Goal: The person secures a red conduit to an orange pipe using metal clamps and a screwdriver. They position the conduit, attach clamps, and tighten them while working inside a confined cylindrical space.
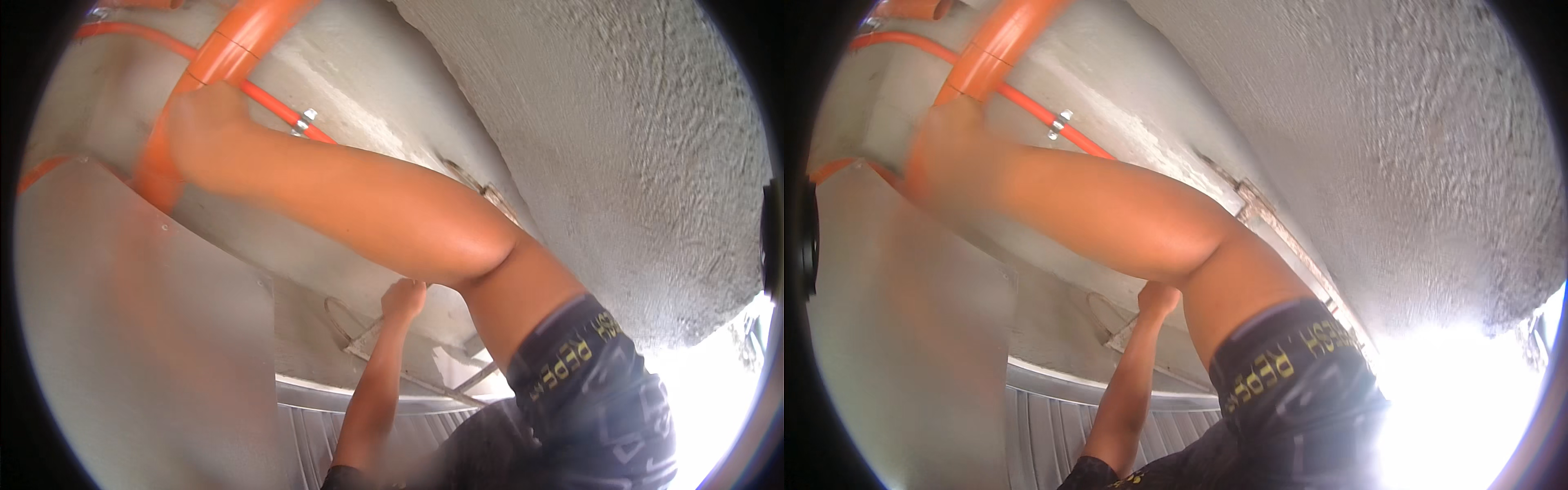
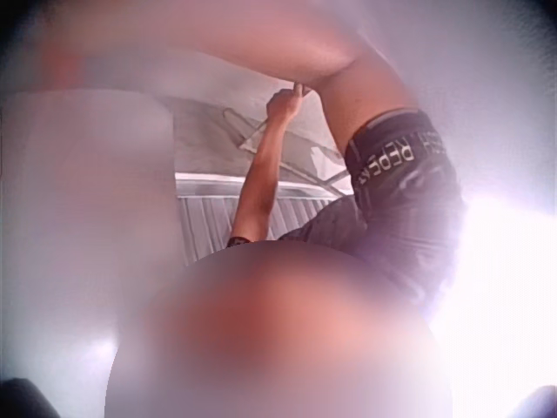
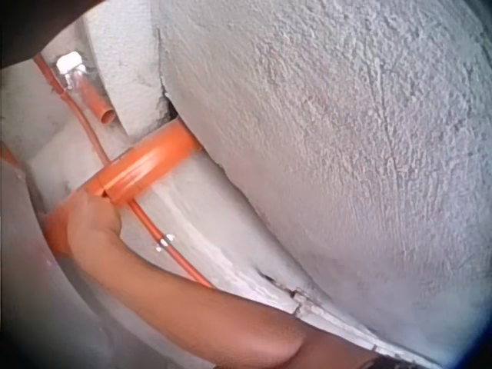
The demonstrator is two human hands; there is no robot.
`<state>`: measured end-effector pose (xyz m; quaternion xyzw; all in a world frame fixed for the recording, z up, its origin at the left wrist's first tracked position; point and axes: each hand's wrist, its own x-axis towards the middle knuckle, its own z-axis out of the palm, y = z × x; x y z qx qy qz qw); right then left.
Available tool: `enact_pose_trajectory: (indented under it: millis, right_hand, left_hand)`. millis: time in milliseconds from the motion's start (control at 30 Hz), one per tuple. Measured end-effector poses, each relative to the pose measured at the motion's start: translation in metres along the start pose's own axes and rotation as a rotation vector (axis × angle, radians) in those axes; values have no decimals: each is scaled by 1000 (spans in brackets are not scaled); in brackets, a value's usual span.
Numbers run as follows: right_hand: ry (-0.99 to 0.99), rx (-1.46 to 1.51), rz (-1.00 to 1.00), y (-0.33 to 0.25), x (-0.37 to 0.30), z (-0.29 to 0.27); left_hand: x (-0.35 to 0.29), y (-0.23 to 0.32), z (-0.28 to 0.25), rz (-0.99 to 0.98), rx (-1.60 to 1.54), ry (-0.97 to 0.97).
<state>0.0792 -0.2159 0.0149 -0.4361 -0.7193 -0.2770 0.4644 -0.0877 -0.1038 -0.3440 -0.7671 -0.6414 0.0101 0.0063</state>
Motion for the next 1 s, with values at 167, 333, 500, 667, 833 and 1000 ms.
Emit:
enact_pose_trajectory:
  millis: [167, 333, 500, 667, 833, 1000]
  right_hand:
    - [54, 33, 83, 11, 1, 0]
    - [14, 56, 103, 7, 6, 15]
    - [24, 66, 125, 7, 36, 24]
    - [-11, 212, 137, 23, 27, 20]
    - [23, 190, 130, 5, 27, 15]
    - [91, 346, 239, -9, 25, 27]
  left_hand:
    - [-2, -1, 8, 79, 61, 27]
    - [-9, -7, 8, -5, 12, -25]
    - [-2, 0, -2, -16, 18, -15]
    - [-2, 1, -1, -1, 17, -67]
    - [-8, 3, 3, -8, -53, 78]
    - [-13, 2, -5, -49, 12, -32]
